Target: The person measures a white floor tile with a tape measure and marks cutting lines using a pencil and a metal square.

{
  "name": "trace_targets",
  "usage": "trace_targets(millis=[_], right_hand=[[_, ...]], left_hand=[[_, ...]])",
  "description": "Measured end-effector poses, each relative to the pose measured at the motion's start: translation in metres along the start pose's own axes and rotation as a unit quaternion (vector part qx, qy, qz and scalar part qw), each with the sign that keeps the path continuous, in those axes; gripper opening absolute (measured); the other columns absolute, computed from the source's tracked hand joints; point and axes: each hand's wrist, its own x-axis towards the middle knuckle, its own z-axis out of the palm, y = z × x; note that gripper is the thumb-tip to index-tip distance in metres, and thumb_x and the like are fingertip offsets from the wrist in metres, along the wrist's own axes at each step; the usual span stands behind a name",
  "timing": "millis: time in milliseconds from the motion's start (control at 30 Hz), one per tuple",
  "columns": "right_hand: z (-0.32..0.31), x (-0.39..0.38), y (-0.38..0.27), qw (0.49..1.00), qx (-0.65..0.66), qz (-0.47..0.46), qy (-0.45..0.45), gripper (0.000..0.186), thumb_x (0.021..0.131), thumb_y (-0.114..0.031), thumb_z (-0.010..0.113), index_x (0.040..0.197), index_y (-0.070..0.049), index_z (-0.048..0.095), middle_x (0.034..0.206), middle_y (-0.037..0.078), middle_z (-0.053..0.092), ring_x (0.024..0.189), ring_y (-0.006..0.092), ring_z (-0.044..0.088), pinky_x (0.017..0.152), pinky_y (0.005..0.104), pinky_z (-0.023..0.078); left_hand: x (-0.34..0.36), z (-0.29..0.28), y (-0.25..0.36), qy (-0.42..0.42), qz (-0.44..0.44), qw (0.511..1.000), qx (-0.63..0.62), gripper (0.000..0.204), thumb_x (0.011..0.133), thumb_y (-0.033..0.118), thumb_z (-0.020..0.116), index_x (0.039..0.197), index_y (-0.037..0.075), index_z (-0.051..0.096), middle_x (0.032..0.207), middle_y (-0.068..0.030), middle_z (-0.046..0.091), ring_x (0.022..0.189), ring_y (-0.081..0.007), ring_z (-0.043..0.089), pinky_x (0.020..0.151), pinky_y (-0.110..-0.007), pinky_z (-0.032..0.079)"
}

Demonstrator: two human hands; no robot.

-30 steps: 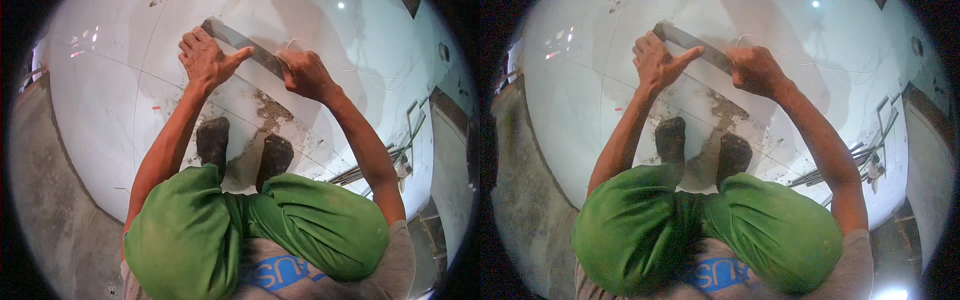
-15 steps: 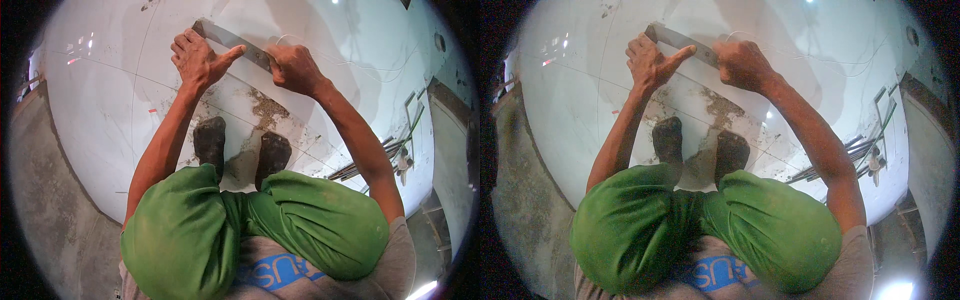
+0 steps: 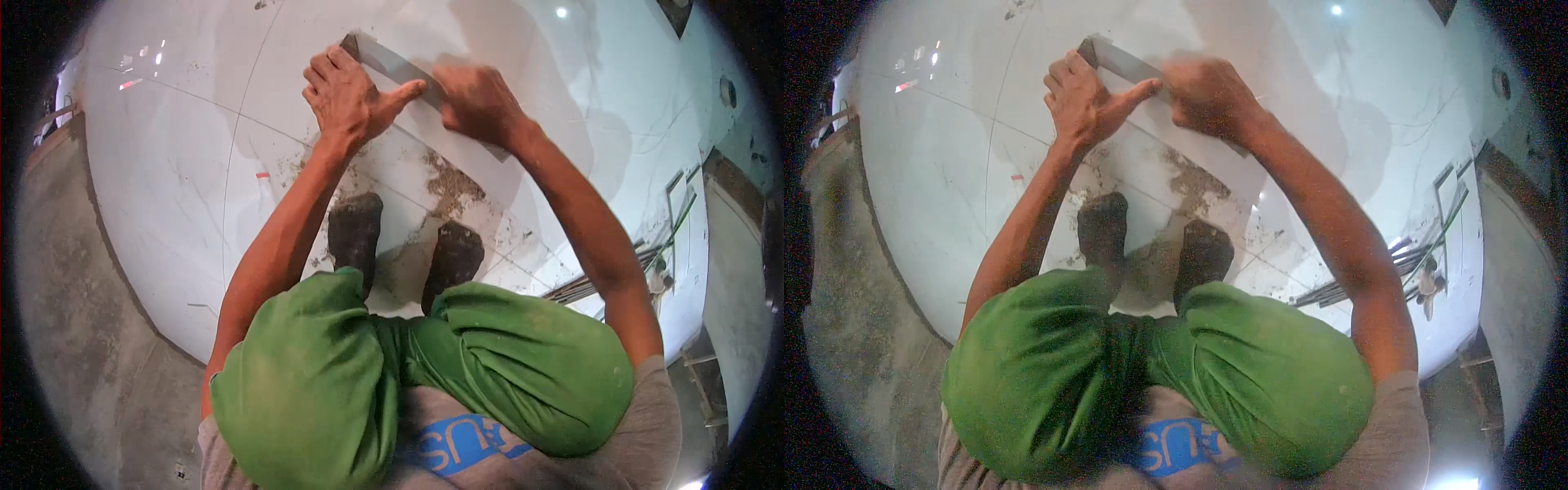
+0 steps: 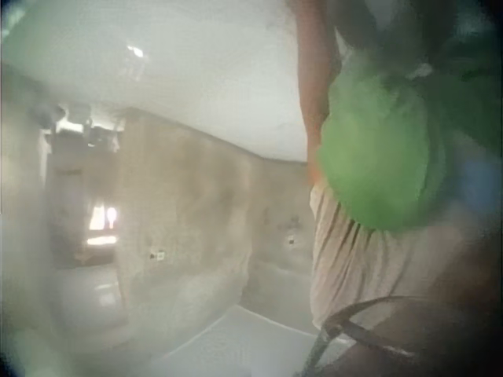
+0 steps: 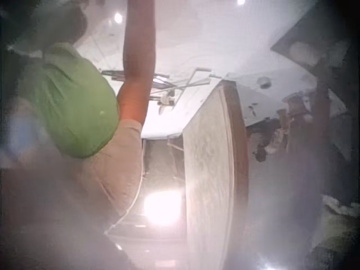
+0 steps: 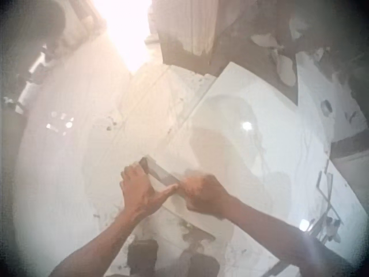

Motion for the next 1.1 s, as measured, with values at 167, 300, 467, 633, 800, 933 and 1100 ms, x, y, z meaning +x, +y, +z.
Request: trace_targets(millis=[167, 300, 467, 633, 800, 933, 1100], right_hand=[[0.018, 0.061, 0.005, 0.997, -0.021, -0.060, 0.042, 0.020, 0.078, -0.007, 0.074, 0.090, -0.001, 0.059, 0.078, 0.019, 0.066, 0.072, 0.0443, 0.068, 0.067, 0.0534, 0.054], [0.009, 0.043, 0.002, 0.999, 0.006, -0.041, 0.030, 0.020, 0.079, -0.009, 0.074, 0.086, 0.001, 0.058, 0.080, 0.022, 0.067, 0.075, 0.0448, 0.069, 0.069, 0.0530, 0.056], [0.015, 0.077, 0.003, 0.998, -0.031, -0.053, 0.024, 0.030, 0.079, -0.022, 0.079, 0.089, 0.001, 0.062, 0.083, 0.023, 0.069, 0.079, 0.0451, 0.072, 0.074, 0.0526, 0.058], [0.013, 0.051, 0.002, 0.999, -0.014, -0.037, 0.027, 0.042, 0.077, -0.032, 0.087, 0.094, 0.001, 0.067, 0.088, 0.024, 0.073, 0.082, 0.0437, 0.075, 0.077, 0.0518, 0.061], [0.013, 0.076, 0.005, 0.998, -0.050, -0.029, 0.001, 0.043, 0.076, -0.032, 0.087, 0.097, 0.000, 0.068, 0.091, 0.024, 0.074, 0.084, 0.0449, 0.075, 0.079, 0.0518, 0.061], [0.010, 0.049, -0.002, 0.999, -0.016, -0.024, 0.019, 0.038, 0.075, -0.028, 0.085, 0.095, 0.000, 0.069, 0.089, 0.025, 0.074, 0.081, 0.0449, 0.075, 0.078, 0.0511, 0.062], [0.011, 0.079, 0.008, 0.998, -0.041, -0.042, 0.008, 0.034, 0.077, -0.028, 0.083, 0.092, 0.000, 0.070, 0.088, 0.026, 0.074, 0.082, 0.0443, 0.075, 0.078, 0.0509, 0.062]], left_hand=[[0.002, 0.010, -0.007, 0.013, 0.013, 1.000, -0.013, 0.120, 0.070, 0.075, 0.087, 0.139, -0.013, 0.042, 0.132, -0.0302, 0.050, 0.127, -0.0462, 0.048, 0.102, -0.061, 0.044], [-0.001, 0.003, 0.000, 0.029, 0.005, 1.000, 0.003, 0.116, 0.069, 0.070, 0.091, 0.137, -0.012, 0.044, 0.131, -0.0277, 0.050, 0.124, -0.0448, 0.051, 0.101, -0.059, 0.046], [0.001, 0.009, -0.002, 0.021, 0.009, 0.999, -0.047, 0.117, 0.066, 0.066, 0.091, 0.134, -0.014, 0.040, 0.129, -0.0260, 0.046, 0.122, -0.0414, 0.044, 0.101, -0.056, 0.039], [-0.001, 0.007, 0.000, 0.007, -0.011, 1.000, -0.009, 0.114, 0.066, 0.065, 0.091, 0.133, -0.014, 0.041, 0.130, -0.0257, 0.047, 0.124, -0.0407, 0.045, 0.102, -0.055, 0.039], [0.000, 0.002, 0.005, 0.011, 0.005, 1.000, -0.027, 0.116, 0.069, 0.067, 0.092, 0.137, -0.014, 0.042, 0.132, -0.0289, 0.050, 0.127, -0.0443, 0.050, 0.101, -0.059, 0.045], [-0.001, 0.001, 0.000, 0.016, -0.006, 1.000, -0.010, 0.115, 0.068, 0.066, 0.093, 0.136, -0.012, 0.043, 0.132, -0.0276, 0.051, 0.127, -0.0441, 0.050, 0.104, -0.057, 0.045], [0.003, 0.006, 0.004, 0.016, 0.004, 0.999, -0.038, 0.120, 0.064, 0.068, 0.092, 0.134, -0.014, 0.039, 0.130, -0.0266, 0.047, 0.125, -0.0410, 0.045, 0.104, -0.056, 0.038]])
